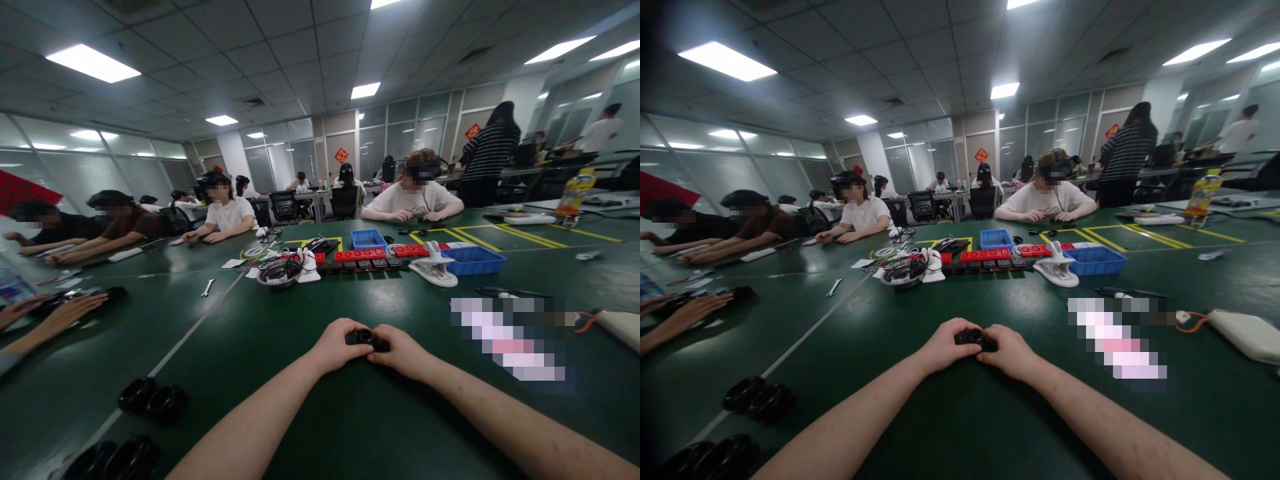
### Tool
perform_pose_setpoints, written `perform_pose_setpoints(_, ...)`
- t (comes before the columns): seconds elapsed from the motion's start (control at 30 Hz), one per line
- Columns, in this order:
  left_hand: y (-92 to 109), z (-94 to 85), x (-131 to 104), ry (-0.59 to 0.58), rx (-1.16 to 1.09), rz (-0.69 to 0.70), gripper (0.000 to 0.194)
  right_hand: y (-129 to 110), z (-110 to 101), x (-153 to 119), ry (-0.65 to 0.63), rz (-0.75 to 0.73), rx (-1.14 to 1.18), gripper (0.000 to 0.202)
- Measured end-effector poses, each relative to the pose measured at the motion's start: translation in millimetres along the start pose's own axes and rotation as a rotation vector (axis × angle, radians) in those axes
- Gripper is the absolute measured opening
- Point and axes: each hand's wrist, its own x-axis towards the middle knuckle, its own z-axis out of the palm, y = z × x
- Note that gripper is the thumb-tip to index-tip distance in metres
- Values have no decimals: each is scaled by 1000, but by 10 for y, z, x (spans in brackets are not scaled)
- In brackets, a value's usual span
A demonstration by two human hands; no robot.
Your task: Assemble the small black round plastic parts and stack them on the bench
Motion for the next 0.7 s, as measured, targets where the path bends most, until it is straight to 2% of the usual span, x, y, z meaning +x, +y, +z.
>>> perform_pose_setpoints(0.13, -20, 16, 5, 2, -31, -37, 31, -41, 40, -16, 35, 56, 78, 24)
perform_pose_setpoints(0.4, -49, 49, 21, 7, -75, -70, 33, -22, 25, 4, 7, 78, 110, 23)
perform_pose_setpoints(0.7, -32, 164, 24, 120, -18, -123, 31, -2, 88, 21, 104, 110, -45, 26)
